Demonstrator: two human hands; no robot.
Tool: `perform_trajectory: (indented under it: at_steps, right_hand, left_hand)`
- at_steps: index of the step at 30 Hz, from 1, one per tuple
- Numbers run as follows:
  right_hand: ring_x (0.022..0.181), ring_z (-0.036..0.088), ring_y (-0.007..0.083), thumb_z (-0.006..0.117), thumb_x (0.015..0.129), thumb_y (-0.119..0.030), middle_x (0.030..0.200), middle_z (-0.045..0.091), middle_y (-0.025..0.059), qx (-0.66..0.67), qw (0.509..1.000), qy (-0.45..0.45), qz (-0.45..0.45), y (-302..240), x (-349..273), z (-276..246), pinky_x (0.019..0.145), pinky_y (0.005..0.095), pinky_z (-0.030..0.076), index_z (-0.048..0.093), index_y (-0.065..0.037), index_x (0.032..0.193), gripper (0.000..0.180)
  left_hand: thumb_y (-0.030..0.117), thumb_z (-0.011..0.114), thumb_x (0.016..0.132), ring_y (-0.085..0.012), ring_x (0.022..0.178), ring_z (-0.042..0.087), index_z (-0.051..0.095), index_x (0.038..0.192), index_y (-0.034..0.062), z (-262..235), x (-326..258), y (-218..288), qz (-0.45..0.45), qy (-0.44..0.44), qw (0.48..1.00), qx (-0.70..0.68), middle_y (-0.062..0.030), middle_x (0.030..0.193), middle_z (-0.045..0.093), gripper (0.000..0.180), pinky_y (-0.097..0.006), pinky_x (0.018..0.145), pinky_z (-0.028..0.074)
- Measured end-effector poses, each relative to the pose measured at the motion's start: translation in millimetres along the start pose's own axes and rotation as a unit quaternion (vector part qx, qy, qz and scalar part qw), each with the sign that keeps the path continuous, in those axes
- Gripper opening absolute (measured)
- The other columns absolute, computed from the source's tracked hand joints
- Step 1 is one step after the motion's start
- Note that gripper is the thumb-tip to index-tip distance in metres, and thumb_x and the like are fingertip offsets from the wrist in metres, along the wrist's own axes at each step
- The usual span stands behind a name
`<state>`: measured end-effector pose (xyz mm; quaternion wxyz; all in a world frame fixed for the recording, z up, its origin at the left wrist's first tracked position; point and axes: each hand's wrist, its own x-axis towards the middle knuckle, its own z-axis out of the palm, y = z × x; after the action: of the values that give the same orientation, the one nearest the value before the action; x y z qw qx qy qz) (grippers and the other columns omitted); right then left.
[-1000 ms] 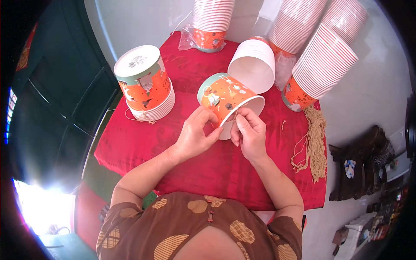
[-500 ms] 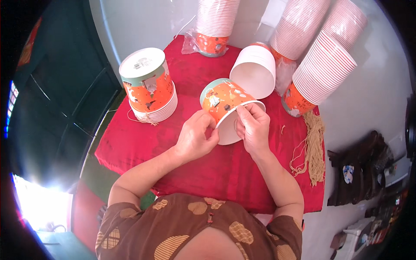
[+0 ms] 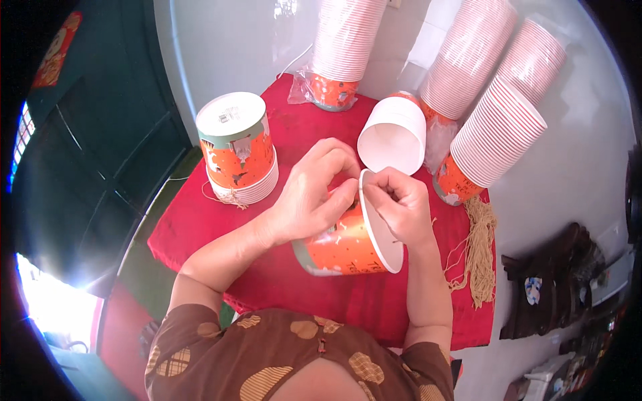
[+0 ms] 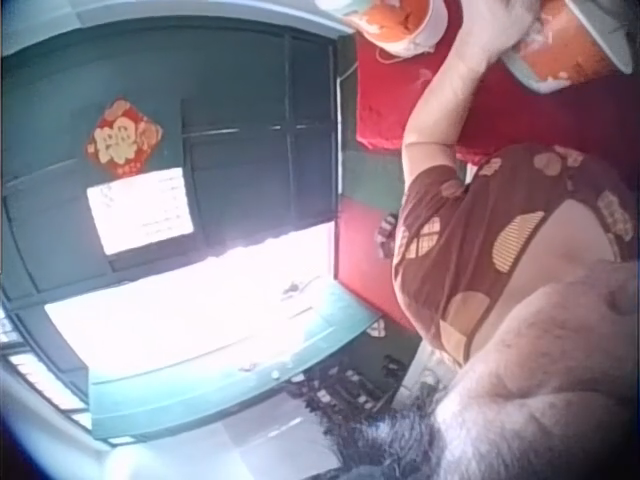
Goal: Assembling decorative paper buckets by threading string through pre-punched holes to attach handles.
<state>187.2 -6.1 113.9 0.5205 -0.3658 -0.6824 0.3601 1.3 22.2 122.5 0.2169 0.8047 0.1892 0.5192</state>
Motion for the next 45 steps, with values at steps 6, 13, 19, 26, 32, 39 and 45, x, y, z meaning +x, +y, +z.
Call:
perform_trajectory:
  at_steps: [6,13,19,26,32,39,45]
  right_hand:
    - [0.066,0.052,0.0018,0.059,0.088,-0.001,0.074,0.06,-0.0014,-0.037,0.998,-0.056,-0.007,2.9,-4.2,-10.4,0.058,0.0188,0.043,0.061,0.002,0.087,0.005]
    - [0.066,0.05,0.0023,0.058,0.09,-0.003,0.073,0.057,-0.0022,-0.056,0.997,-0.045,-0.01,-0.8,-3.4,-10.6,0.059,0.0197,0.041,0.059,0.002,0.085,0.007]
    - [0.065,0.048,0.0038,0.057,0.089,-0.004,0.071,0.056,-0.0006,-0.042,0.999,-0.025,-0.023,-4.3,-6.0,-8.4,0.058,0.0221,0.04,0.059,0.001,0.085,0.007]
    - [0.065,0.046,0.0019,0.056,0.088,-0.002,0.071,0.054,-0.0033,0.017,1.0,-0.013,0.017,-3.1,-7.6,-11.6,0.057,0.0203,0.038,0.059,0.001,0.082,0.007]
    - [0.049,0.037,-0.0011,0.054,0.088,-0.003,0.058,0.047,-0.0069,0.026,0.996,0.019,0.081,3.1,-2.1,-14.0,0.043,0.0185,0.025,0.061,-0.001,0.078,0.012]
    - [0.063,0.048,0.0024,0.057,0.086,-0.008,0.07,0.056,-0.0033,0.001,0.976,-0.13,0.173,5.6,0.3,-33.5,0.055,0.021,0.037,0.062,0.001,0.082,0.011]
    - [0.072,0.052,0.0051,0.061,0.087,-0.012,0.076,0.06,-0.0003,0.043,0.971,-0.186,0.144,13.1,-0.6,-30.8,0.063,0.0227,0.044,0.062,0.003,0.085,0.015]
  left_hand:
    - [0.004,0.054,0.087,-0.0259,0.112,0.05,0.053,0.116,0.0008,-5.0,9.3,-7.7,-0.012,-0.161,0.986,-0.041,-0.0133,0.112,0.052,0.029,-0.038,0.096,0.042]
    - [0.003,0.059,0.081,-0.0229,0.098,0.052,0.057,0.098,0.0021,-8.0,6.9,-15.0,-0.08,-0.186,0.978,-0.05,-0.0089,0.095,0.055,0.017,-0.037,0.09,0.042]
    - [-0.001,0.063,0.079,-0.0179,0.093,0.054,0.055,0.093,0.0046,-17.8,8.4,-12.4,-0.048,-0.206,0.976,-0.051,-0.0066,0.091,0.052,0.016,-0.044,0.104,0.032]
    - [-0.003,0.068,0.074,-0.0219,0.098,0.053,0.055,0.084,0.0085,-4.1,8.0,-14.5,0.096,-0.186,0.978,0.013,-0.0006,0.084,0.05,0.02,-0.06,0.113,0.009]
    - [-0.004,0.068,0.074,-0.0223,0.096,0.054,0.054,0.082,0.0086,10.1,4.0,-18.1,0.127,-0.203,0.971,0.025,-0.0001,0.078,0.051,0.02,-0.06,0.113,0.012]
    - [-0.003,0.069,0.072,-0.0244,0.096,0.054,0.055,0.083,0.0073,7.5,5.7,-26.0,0.139,-0.2,0.97,0.019,-0.0023,0.079,0.052,0.021,-0.059,0.113,0.015]
    - [0.0,0.073,0.067,-0.0248,0.1,0.049,0.059,0.085,0.0072,2.3,8.4,-29.5,0.132,-0.162,0.975,0.069,-0.0038,0.088,0.05,0.023,-0.052,0.105,0.033]
